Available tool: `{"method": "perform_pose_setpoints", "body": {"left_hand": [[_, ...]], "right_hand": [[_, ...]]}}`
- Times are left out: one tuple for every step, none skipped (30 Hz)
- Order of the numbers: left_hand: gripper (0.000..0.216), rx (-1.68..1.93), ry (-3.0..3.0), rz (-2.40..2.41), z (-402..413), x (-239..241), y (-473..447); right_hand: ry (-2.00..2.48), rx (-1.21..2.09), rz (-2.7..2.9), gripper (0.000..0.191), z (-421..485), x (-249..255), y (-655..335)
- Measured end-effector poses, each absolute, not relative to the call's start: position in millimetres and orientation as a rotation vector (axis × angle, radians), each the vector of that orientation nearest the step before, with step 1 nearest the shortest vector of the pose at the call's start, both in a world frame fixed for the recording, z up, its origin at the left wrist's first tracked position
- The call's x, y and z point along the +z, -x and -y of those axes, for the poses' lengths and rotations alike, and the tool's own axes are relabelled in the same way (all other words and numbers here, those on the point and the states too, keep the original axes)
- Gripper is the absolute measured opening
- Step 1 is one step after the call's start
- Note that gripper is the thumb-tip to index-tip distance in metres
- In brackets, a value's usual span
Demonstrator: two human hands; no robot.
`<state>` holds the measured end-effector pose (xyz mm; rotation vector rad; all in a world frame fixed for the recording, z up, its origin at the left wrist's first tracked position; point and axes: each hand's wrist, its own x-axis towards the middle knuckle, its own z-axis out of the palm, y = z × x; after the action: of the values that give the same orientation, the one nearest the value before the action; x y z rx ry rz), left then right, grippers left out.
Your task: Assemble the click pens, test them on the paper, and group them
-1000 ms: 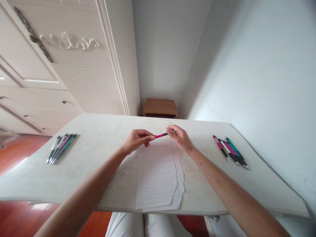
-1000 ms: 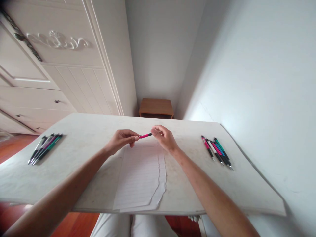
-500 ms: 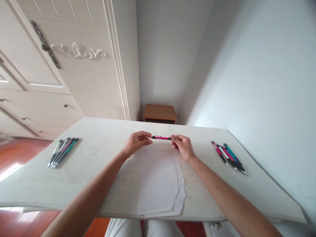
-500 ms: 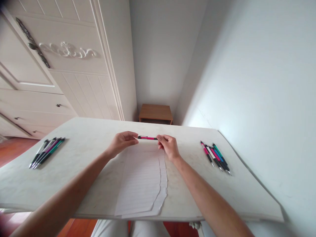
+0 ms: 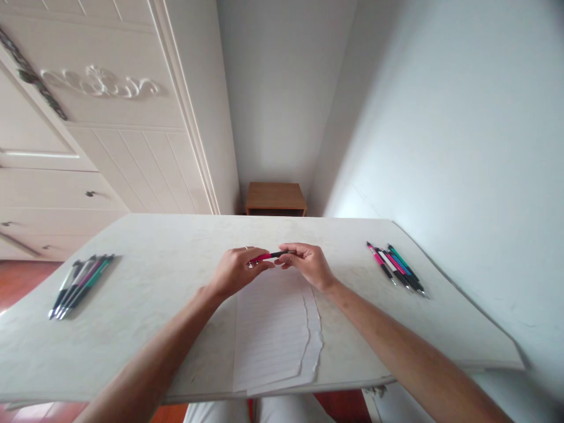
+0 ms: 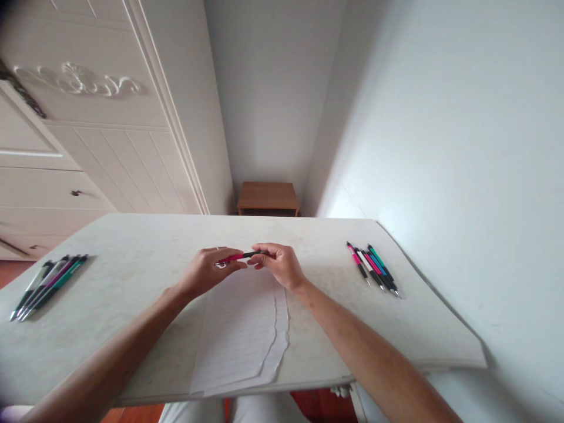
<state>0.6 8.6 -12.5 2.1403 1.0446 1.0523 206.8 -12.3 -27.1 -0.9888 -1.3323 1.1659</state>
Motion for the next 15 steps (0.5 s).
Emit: {"method": "perform_pose_setpoints", "body": {"left_hand": [[0.023, 1.049, -2.194, -1.043, -7, -11, -1], [0.023, 1.063, -2.224, -1.042, -5, -10, -1], [0.025, 1.075, -2.240, -1.034, -5, -9, 0], [0.027, 1.085, -2.244, -1.023, -5, -8, 1], [0.029, 1.084, -2.248, -1.009, -6, -7, 2], [0.029, 1.067, -2.262, -0.995, -7, -7, 4], [0.027, 1.047, -2.280, -0.982, -8, -6, 6], [0.024, 1.035, -2.302, -0.972, -10, -6, 7], [0.021, 1.035, -2.322, -0.969, -11, -5, 9], [0.020, 1.050, -2.339, -0.973, -12, -5, 10], [0.020, 1.070, -2.349, -0.982, -13, -5, 11], [0.020, 1.088, -2.353, -0.997, -13, -5, 12], [0.021, 1.100, -2.357, -1.013, -14, -5, 12], [0.022, 1.105, -2.361, -1.027, -14, -5, 12], [0.022, 1.105, -2.367, -1.036, -14, -5, 12]], "right_hand": [[0.985, 1.161, 1.364, 0.038, 13, -27, -207], [0.984, 1.157, 1.387, 0.037, 15, -28, -206], [0.985, 1.153, 1.402, 0.036, 16, -27, -206], [0.988, 1.155, 1.408, 0.036, 16, -27, -206], [0.991, 1.161, 1.403, 0.036, 17, -26, -206], [0.992, 1.172, 1.388, 0.036, 17, -25, -206], [0.991, 1.186, 1.366, 0.038, 18, -24, -206], [0.987, 1.207, 1.339, 0.040, 18, -22, -207], [0.979, 1.231, 1.311, 0.043, 18, -21, -208], [0.969, 1.261, 1.289, 0.046, 17, -20, -209], [0.957, 1.291, 1.276, 0.048, 17, -19, -210], [0.947, 1.316, 1.275, 0.050, 16, -19, -211], [0.945, 1.323, 1.284, 0.051, 16, -19, -213], [0.955, 1.310, 1.307, 0.051, 15, -20, -214], [0.978, 1.277, 1.344, 0.051, 15, -21, -215]]}}
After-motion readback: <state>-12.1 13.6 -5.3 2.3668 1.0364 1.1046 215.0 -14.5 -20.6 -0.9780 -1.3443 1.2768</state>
